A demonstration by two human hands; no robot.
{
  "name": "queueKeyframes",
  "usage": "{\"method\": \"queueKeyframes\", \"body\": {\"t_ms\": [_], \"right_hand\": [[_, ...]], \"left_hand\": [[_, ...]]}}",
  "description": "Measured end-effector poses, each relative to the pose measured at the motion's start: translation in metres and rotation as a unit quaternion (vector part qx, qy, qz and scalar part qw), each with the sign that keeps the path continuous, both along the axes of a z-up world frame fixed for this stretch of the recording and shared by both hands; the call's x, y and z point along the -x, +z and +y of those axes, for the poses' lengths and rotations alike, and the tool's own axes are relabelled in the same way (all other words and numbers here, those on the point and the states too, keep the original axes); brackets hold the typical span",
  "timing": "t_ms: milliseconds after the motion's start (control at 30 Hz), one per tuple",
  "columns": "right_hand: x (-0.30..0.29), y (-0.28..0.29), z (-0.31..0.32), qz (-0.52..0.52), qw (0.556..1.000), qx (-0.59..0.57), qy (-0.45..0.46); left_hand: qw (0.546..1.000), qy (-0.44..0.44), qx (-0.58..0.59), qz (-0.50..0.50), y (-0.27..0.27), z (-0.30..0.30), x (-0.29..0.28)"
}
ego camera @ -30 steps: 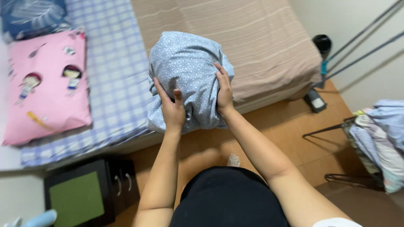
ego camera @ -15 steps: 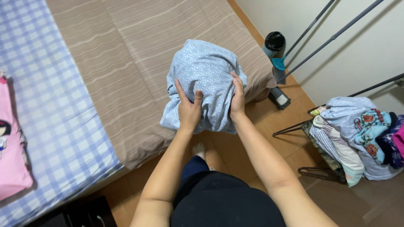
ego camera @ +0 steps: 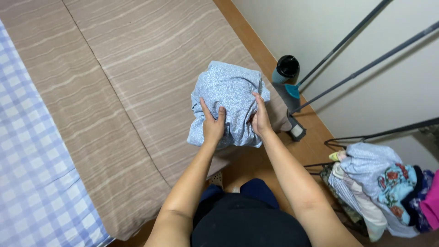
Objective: The person mops the tiled floor of a bedroom using a spray bottle and a flat mop, moving around a bed and a chair. They then open a wardrobe, take out a folded blue patterned cloth, place it on the bed, and close the wardrobe.
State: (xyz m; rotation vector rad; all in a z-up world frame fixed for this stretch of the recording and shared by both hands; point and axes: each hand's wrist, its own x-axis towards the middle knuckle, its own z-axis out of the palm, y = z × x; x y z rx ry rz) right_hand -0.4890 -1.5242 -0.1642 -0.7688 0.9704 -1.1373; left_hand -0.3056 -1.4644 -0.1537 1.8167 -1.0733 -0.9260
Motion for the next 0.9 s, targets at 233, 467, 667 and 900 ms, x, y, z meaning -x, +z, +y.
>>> {"method": "queueKeyframes", "body": {"t_ms": [233,467,667,900], "right_hand": [[0.023,-0.039,-0.110,-0.041,0.998,-0.002,0.037],[0.052,-0.088,-0.188,0.362,0.930,-0.008,0.067],[0.031,-0.100,-0.187,0.440,0.890,0.093,0.080],[0.030,-0.175,-0.208,0.455,0.848,0.101,0.254]], "left_hand": [[0.998,0.044,0.032,0.013,-0.001,-0.079,0.019],[0.990,0.096,0.080,-0.065,-0.071,-0.132,0.051],[0.989,0.074,0.033,-0.125,-0.095,-0.174,0.086],[0.989,0.053,-0.098,0.099,-0.138,-0.208,0.074]]}}
